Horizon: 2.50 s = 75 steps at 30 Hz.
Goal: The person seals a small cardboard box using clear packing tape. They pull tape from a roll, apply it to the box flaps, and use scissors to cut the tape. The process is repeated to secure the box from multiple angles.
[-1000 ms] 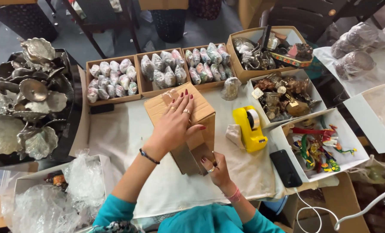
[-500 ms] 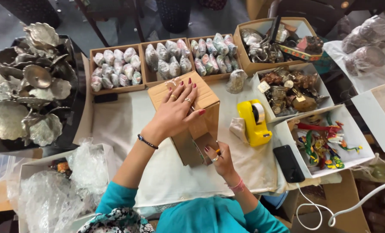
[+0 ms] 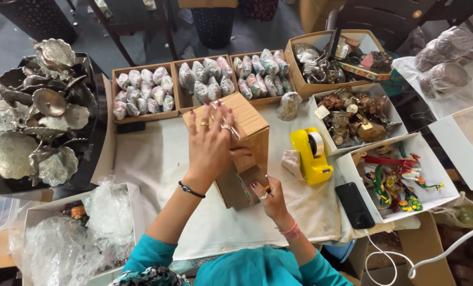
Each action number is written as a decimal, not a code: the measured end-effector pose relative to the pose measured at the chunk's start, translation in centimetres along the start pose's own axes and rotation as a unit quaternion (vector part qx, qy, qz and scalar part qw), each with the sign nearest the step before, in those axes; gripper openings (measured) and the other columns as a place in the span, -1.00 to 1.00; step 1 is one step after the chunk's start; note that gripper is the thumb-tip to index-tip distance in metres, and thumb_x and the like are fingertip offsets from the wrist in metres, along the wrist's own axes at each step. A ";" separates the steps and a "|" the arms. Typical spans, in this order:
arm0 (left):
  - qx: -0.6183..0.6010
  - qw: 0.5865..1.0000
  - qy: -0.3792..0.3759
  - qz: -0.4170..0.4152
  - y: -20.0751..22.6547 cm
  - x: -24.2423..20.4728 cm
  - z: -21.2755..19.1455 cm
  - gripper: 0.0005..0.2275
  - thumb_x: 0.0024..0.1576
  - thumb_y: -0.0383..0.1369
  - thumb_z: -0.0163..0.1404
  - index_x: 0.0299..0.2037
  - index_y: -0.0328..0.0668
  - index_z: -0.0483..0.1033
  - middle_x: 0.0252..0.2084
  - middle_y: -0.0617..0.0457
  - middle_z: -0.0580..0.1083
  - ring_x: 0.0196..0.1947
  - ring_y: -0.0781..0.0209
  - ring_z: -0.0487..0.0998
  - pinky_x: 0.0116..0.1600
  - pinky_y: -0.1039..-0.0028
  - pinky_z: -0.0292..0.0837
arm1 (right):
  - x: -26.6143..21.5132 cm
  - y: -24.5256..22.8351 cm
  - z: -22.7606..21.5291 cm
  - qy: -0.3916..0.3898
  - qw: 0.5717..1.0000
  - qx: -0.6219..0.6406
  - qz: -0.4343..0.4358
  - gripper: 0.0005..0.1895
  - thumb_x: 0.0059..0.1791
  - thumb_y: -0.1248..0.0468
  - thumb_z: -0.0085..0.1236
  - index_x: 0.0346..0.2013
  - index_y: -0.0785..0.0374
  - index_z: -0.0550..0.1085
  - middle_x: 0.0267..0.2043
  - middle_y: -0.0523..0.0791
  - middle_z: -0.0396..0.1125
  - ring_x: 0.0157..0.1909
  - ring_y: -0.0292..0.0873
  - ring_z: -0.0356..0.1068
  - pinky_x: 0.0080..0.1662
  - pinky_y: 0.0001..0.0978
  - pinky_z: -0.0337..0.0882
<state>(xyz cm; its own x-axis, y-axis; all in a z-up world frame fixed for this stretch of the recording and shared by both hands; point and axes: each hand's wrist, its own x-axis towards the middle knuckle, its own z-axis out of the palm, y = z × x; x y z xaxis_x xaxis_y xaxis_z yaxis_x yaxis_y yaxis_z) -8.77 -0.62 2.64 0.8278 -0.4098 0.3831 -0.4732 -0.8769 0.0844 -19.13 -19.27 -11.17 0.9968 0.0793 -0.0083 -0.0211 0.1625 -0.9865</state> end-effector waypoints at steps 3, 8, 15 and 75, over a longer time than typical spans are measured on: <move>0.016 0.995 0.084 -0.043 -0.1 -1.1 -0.4 -0.05 -0.22 0.29 0.22 0.27 -0.32 0.40 0.28 -0.21 0.41 0.37 -0.18 0.29 0.45 -0.09 -0.06 | 0.1 1.6 -0.6 0.020 0.999 -0.033 0.005 -0.70 0.03 0.14 0.15 -0.34 0.38 0.48 -0.50 -0.14 0.41 -0.55 -0.32 0.39 -0.46 -0.47 0.39; -0.088 0.981 0.143 -0.095 -0.3 -5.0 2.8 -0.23 -0.12 0.22 0.28 0.14 -0.23 0.52 0.18 -0.12 0.50 0.25 -0.19 0.43 0.38 0.05 0.16 | -0.6 1.5 -0.3 -0.006 0.999 -0.043 -0.016 -0.70 0.04 0.13 0.12 -0.31 0.36 0.47 -0.50 -0.15 0.40 -0.53 -0.33 0.40 -0.45 -0.49 0.41; -0.188 0.967 0.162 -0.052 0.9 -5.9 0.9 -0.39 0.00 -0.16 0.30 0.24 -0.30 0.47 0.30 -0.18 0.43 0.35 -0.20 0.35 0.45 -0.02 0.10 | -1.5 1.8 -1.4 0.000 0.999 -0.042 0.002 -0.69 0.04 0.14 0.11 -0.29 0.39 0.52 -0.48 -0.13 0.43 -0.53 -0.30 0.41 -0.45 -0.48 0.40; -0.550 0.752 0.178 -0.316 8.2 -21.3 14.7 -0.95 0.31 -0.45 -0.05 -0.15 -0.25 0.39 -0.20 -0.08 0.43 -0.26 0.14 0.46 -0.09 0.43 0.41 | -3.1 3.2 -1.1 0.004 0.998 0.024 0.054 -0.67 0.04 0.10 0.14 -0.28 0.38 0.47 -0.51 -0.13 0.38 -0.53 -0.30 0.41 -0.44 -0.44 0.45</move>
<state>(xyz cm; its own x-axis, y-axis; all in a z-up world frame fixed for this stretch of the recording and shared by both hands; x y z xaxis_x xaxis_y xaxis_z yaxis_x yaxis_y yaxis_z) -25.87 -2.79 -18.33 0.9516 0.2668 0.1526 -0.1449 -0.0485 0.9883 -22.25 -20.05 -14.51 0.9890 0.0914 -0.1164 -0.1327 0.1994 -0.9709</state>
